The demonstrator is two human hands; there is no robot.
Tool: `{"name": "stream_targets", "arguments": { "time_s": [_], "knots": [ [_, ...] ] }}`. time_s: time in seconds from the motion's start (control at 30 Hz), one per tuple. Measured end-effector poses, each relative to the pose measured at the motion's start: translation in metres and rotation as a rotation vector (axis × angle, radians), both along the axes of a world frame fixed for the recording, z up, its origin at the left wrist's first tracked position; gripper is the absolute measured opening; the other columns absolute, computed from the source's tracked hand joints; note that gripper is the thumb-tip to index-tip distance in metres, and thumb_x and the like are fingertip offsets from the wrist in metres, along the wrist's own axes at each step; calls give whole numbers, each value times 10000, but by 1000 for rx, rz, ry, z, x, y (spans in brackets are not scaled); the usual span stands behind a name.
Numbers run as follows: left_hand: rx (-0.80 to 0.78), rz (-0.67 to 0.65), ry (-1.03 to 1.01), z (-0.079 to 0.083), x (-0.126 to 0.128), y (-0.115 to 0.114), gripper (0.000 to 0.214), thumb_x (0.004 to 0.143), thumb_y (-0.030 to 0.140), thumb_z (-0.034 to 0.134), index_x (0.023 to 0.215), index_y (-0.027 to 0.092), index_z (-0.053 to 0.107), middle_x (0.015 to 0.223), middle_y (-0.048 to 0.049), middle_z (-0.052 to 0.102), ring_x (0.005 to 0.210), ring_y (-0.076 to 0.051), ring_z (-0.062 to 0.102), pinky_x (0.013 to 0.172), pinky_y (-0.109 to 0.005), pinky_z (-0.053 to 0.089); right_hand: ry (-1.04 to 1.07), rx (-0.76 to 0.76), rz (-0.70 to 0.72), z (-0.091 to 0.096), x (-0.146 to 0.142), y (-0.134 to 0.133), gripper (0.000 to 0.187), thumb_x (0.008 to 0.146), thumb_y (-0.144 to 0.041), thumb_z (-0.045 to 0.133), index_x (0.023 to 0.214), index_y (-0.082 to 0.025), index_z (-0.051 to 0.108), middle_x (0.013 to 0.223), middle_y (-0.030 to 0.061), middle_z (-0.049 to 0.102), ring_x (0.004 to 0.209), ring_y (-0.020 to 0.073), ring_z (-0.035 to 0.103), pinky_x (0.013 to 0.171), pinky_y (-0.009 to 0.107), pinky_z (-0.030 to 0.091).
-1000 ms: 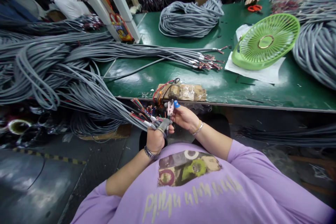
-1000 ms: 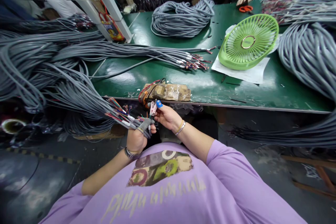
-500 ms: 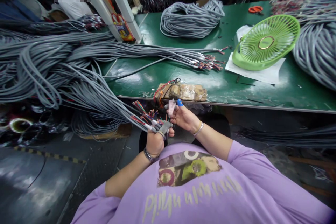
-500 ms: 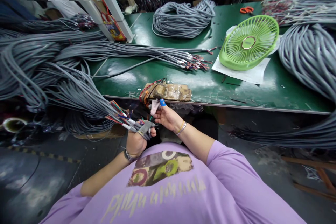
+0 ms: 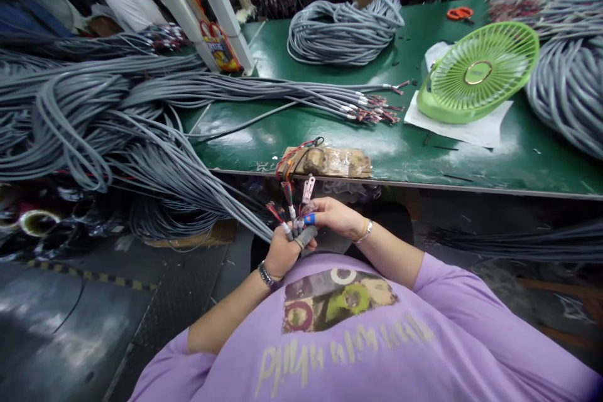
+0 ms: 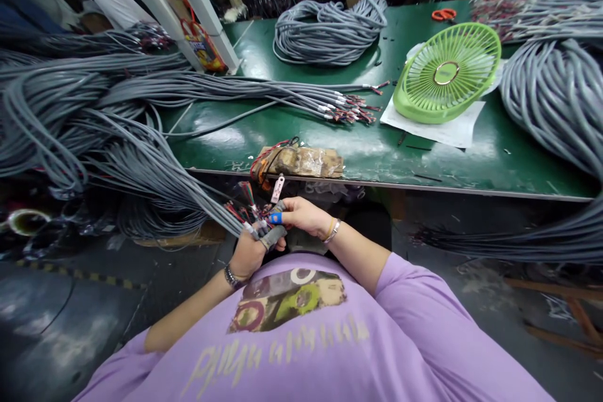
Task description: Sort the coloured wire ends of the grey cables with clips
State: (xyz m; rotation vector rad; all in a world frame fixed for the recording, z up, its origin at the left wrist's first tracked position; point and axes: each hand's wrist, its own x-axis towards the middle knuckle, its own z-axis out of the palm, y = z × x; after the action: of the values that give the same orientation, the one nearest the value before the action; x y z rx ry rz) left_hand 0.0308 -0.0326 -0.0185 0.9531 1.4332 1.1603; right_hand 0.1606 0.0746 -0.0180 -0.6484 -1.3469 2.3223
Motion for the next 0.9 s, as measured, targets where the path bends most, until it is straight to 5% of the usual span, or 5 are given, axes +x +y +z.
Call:
{"name": "stream_targets", "arguments": {
  "time_s": [0.23, 0.37, 0.57, 0.9],
  "knots": [
    [70, 184, -186, 11, 1, -1, 213, 715, 339, 743, 700, 137, 677, 539, -3, 652, 454, -112, 595, 464, -223, 519, 157, -217, 2, -14, 6, 10, 458, 593, -466, 832, 850, -121, 673, 788, 40, 672, 644, 103, 580, 649, 253, 494],
    [87, 280, -255, 21, 6, 6, 215, 669, 329, 767, 669, 131, 682, 510, -1, 640, 425, -109, 583, 439, -220, 511, 137, -330, -118, -12, 0, 19, 535, 775, -654, 586, 869, -136, 683, 748, 34, 635, 618, 97, 553, 605, 236, 492],
    [84, 286, -260, 22, 10, 20, 256, 640, 357, 783, 668, 126, 677, 508, -1, 638, 419, -101, 577, 434, -211, 512, 119, -341, -277, 2, -21, 17, 460, 811, -586, 601, 835, -135, 688, 695, 16, 605, 548, 71, 473, 515, 195, 423],
    [8, 238, -225, 11, 14, 29, 316, 628, 396, 793, 691, 119, 655, 496, 2, 632, 407, -104, 578, 431, -211, 515, 201, -326, -351, -6, -30, 15, 501, 709, -631, 675, 742, -132, 647, 669, 29, 621, 594, 112, 530, 549, 238, 422]
  ]
}}
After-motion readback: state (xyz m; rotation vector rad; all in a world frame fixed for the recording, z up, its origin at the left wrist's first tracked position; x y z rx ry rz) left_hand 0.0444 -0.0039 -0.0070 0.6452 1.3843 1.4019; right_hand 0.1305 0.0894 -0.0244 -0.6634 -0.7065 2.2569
